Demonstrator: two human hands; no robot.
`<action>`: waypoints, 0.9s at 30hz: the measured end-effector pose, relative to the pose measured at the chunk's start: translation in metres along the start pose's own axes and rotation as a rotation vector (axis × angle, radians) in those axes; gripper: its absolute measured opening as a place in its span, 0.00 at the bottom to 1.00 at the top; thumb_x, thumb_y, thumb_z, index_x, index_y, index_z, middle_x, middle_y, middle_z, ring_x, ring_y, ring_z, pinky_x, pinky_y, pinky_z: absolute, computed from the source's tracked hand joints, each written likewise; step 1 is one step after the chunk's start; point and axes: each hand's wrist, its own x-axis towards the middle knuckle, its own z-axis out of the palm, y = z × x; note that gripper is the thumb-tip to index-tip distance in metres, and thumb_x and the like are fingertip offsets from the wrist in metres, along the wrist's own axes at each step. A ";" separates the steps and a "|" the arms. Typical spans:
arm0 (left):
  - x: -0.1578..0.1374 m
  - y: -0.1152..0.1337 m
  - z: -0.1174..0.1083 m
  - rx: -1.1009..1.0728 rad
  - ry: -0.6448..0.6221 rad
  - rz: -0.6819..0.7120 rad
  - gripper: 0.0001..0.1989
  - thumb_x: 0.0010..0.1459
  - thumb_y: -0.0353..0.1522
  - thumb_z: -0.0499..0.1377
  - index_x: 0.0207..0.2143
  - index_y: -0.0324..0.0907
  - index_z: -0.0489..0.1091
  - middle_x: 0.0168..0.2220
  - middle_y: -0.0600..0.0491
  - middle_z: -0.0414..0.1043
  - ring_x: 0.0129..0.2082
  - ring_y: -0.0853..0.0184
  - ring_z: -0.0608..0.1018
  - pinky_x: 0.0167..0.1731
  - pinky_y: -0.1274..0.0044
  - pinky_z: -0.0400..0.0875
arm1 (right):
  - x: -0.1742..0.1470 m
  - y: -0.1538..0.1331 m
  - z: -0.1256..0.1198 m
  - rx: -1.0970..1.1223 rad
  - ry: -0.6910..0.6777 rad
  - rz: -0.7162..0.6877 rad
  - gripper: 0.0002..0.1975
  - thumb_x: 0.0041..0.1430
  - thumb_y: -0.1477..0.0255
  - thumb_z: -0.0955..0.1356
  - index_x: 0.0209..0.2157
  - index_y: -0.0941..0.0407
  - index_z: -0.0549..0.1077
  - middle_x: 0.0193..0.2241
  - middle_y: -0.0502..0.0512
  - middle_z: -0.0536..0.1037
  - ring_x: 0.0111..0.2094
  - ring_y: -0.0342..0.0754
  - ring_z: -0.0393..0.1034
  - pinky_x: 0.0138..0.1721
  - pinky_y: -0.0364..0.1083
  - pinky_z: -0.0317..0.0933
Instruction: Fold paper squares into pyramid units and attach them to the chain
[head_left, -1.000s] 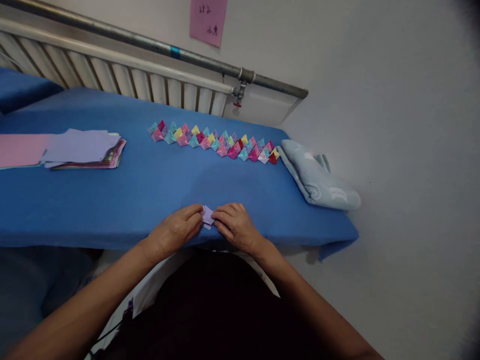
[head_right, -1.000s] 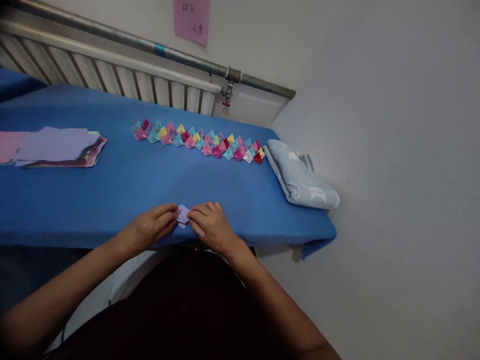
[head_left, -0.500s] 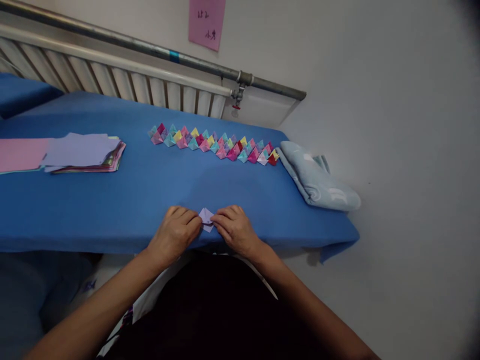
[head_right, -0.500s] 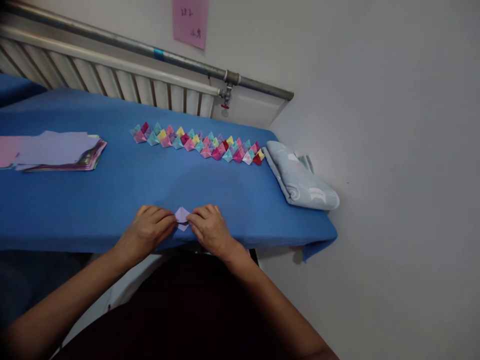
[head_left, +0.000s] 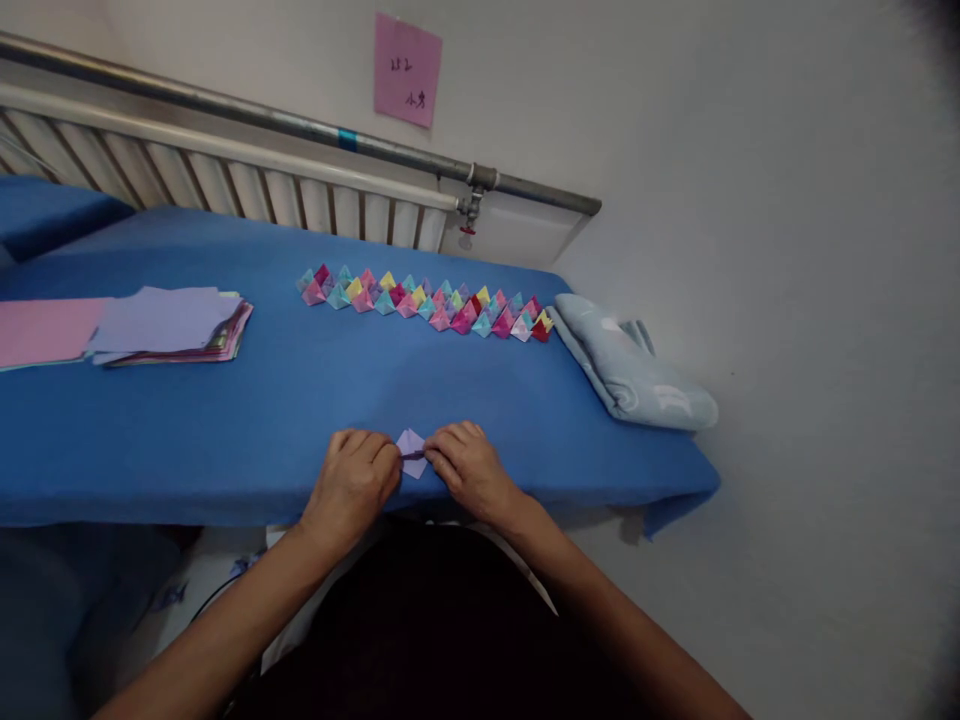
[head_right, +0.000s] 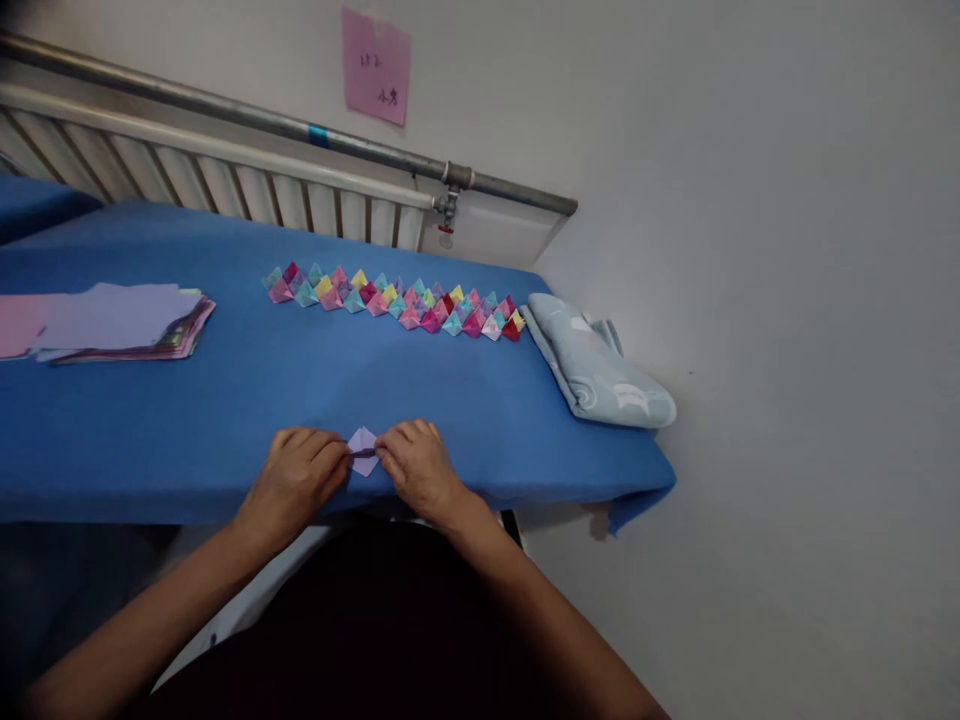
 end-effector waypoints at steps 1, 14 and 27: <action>0.000 0.000 0.001 -0.003 0.000 -0.019 0.10 0.63 0.28 0.51 0.31 0.41 0.69 0.31 0.50 0.74 0.34 0.63 0.72 0.36 0.69 0.60 | 0.001 0.000 0.000 -0.002 -0.011 0.011 0.07 0.64 0.72 0.64 0.38 0.55 0.74 0.35 0.54 0.77 0.36 0.48 0.66 0.41 0.48 0.56; 0.004 -0.001 0.014 0.011 -0.032 -0.230 0.10 0.62 0.32 0.53 0.28 0.40 0.69 0.32 0.47 0.72 0.35 0.59 0.71 0.32 0.69 0.61 | 0.009 -0.002 0.005 0.031 0.037 0.141 0.06 0.63 0.75 0.64 0.33 0.54 0.72 0.31 0.51 0.77 0.33 0.46 0.66 0.38 0.46 0.56; 0.008 -0.002 0.014 0.103 -0.082 -0.263 0.10 0.60 0.34 0.54 0.27 0.40 0.68 0.30 0.47 0.71 0.33 0.59 0.70 0.31 0.69 0.61 | 0.013 -0.011 0.008 -0.100 0.020 0.210 0.04 0.61 0.75 0.65 0.33 0.55 0.72 0.31 0.53 0.75 0.34 0.48 0.64 0.37 0.46 0.53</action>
